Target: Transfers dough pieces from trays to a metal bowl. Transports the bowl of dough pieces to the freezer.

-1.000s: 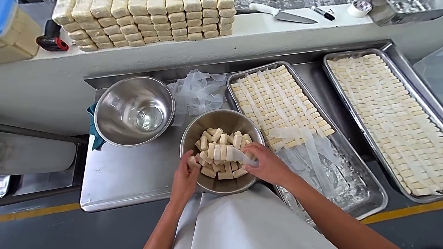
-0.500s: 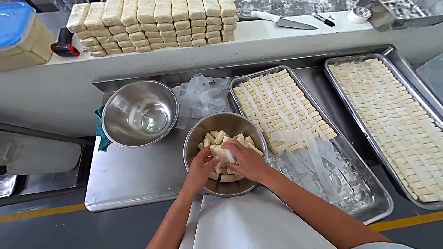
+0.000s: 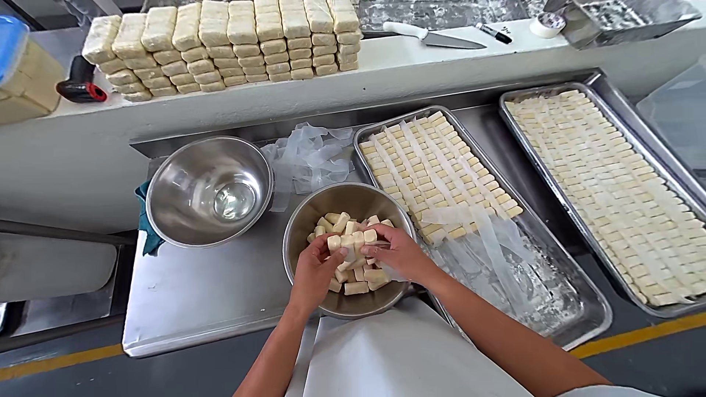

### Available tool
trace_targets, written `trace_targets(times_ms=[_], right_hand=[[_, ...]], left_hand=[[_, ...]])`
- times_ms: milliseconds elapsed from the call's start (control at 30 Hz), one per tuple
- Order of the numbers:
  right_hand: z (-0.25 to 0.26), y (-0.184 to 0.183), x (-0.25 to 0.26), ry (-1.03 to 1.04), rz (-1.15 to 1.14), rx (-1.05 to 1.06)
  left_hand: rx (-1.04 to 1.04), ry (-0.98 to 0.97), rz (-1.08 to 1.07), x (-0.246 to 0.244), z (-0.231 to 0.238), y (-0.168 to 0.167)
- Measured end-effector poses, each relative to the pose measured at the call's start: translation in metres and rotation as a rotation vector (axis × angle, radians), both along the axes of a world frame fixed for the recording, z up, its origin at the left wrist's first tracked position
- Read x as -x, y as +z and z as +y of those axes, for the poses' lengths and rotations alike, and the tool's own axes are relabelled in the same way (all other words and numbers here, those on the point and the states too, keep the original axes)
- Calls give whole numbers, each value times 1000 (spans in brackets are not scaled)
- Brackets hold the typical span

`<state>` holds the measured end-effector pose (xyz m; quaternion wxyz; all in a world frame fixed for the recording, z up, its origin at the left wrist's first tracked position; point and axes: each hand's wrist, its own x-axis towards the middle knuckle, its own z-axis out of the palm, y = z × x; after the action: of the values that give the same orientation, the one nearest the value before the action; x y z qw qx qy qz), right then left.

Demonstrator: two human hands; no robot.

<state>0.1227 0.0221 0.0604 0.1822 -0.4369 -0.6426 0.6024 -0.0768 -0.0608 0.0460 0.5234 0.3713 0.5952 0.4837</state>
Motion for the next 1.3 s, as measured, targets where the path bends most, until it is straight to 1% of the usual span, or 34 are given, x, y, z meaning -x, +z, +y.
trace_targets(times_ms=[67, 167, 200, 267, 300, 333, 400, 467, 500, 567, 633, 667, 733, 767, 833, 900, 967, 1000, 1033, 1067, 1100, 1167, 1233, 1300], right_hand=[[-4, -2, 2, -27, -12, -36], [-9, -5, 4, -67, -9, -58], [-10, -6, 4, -74, -28, -107], [-11, -13, 4, -79, -118, -294], [-10, -15, 3, -93, -148, -343], [-9, -14, 3, -109, -165, -343], [-7, -8, 2, -138, -167, -243], [-4, -4, -4, -143, -130, -128], [-2, -4, -8, -127, -127, -116], [-1, -2, -12, -77, -148, -199], [-3, 3, -10, 10, -108, -275], [-4, 5, -6, 57, -53, -279], [-7, 9, 6, 116, 68, -212], [-9, 9, 11, 108, 89, -191], [-12, 8, 16, 78, 59, -206], [-14, 6, 16, 54, 10, -291], [-17, 2, 17, 9, -62, -453], [-17, 0, 17, -15, -83, -505], [-17, 0, 18, -37, -87, -511], [-17, 1, 19, -53, -82, -475], [-16, 4, 18, -66, -70, -396], [-13, 9, 14, -92, -16, -188], [-10, 8, 9, -124, 45, -57], [-9, 7, 7, -114, 69, -6]], left_hand=[[-29, 37, 122, -3, 0, 1], [-80, 78, 237, -5, -1, 4], [-98, 89, 269, -6, -2, 5], [-141, 108, 364, -8, -5, 4], [-157, 118, 401, -10, -6, 3], [-171, 132, 419, -11, -6, 3], [-186, 160, 416, -11, -8, 2], [-188, 166, 341, -4, -9, 5], [-186, 159, 288, 2, -9, 8], [-182, 125, 193, 14, -10, 13], [-193, 66, 133, 17, -11, 17], [-196, 33, 114, 15, -11, 19], [-197, -4, 102, 8, -9, 20], [-201, 4, 111, 4, -8, 19], [-223, 49, 169, -2, -6, 16], [-255, 88, 276, -5, -6, 13], [-282, 122, 407, -7, -8, 10], [-287, 139, 442, -7, -8, 9], [-283, 161, 453, -7, -8, 8], [-271, 188, 445, -6, -8, 8], [-238, 219, 425, -5, -7, 9], [-150, 249, 369, 3, -4, 11], [-63, 175, 296, 11, -3, 10], [-6, 29, 253, 11, -3, 9]])
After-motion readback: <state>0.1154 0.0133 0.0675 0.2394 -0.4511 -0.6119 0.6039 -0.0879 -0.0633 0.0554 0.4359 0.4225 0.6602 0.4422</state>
